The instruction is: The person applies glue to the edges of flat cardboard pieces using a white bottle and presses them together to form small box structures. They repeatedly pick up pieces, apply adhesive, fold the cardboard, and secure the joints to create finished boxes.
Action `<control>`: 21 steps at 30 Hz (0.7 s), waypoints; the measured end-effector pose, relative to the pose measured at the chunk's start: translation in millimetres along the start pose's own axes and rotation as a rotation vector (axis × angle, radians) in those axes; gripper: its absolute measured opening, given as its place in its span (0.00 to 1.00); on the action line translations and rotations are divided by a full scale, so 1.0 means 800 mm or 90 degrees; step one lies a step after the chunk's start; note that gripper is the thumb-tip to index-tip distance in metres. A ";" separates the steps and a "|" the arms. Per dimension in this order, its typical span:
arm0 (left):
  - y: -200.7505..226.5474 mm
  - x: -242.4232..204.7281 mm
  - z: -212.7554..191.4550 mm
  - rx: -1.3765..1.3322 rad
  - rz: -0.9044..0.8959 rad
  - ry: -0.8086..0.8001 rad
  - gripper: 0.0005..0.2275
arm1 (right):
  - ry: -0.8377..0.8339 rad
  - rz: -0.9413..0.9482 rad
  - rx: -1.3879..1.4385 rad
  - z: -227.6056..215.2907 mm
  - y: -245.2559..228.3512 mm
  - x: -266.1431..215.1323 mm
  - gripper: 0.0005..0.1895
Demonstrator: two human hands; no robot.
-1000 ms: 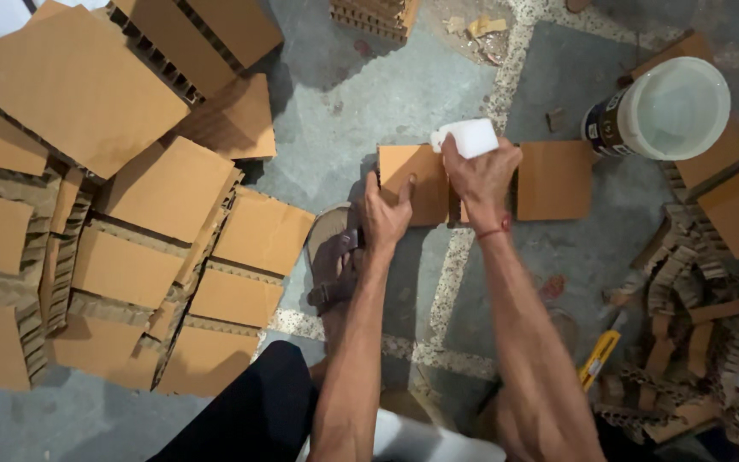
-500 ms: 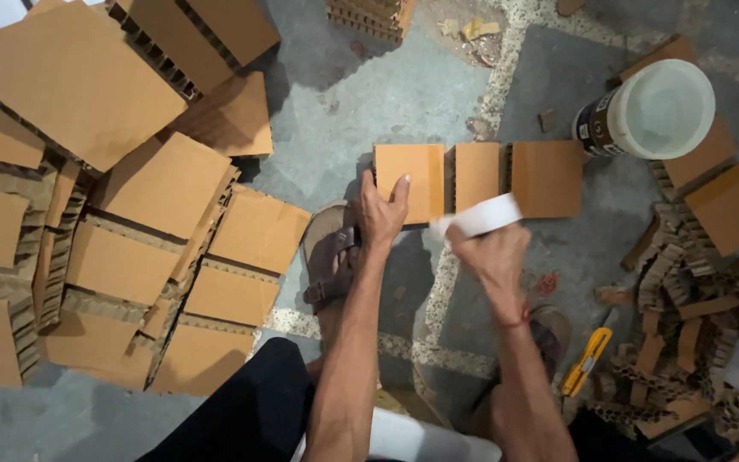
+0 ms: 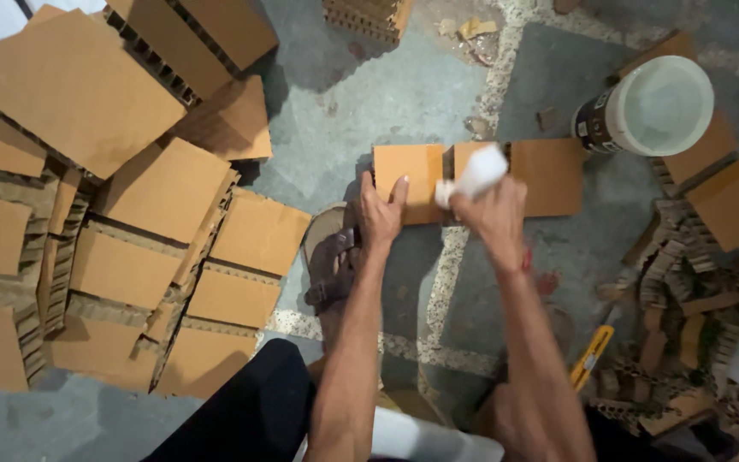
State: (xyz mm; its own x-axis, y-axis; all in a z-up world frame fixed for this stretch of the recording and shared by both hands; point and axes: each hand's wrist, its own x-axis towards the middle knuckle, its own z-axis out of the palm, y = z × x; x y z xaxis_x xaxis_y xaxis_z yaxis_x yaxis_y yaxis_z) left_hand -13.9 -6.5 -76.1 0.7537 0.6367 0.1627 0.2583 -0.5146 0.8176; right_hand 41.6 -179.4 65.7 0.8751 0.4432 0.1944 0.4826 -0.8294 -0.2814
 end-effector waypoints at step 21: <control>0.035 0.013 -0.027 -0.015 -0.188 -0.139 0.35 | 0.071 0.229 0.279 -0.034 0.130 0.022 0.18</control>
State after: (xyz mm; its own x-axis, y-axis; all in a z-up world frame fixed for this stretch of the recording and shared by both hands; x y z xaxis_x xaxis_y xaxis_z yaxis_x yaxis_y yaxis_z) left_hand -11.7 -1.9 -39.5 0.7606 0.6167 -0.2028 0.4721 -0.3111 0.8248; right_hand 105.8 -267.0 65.3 0.9893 0.1009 0.1055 0.1460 -0.6926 -0.7064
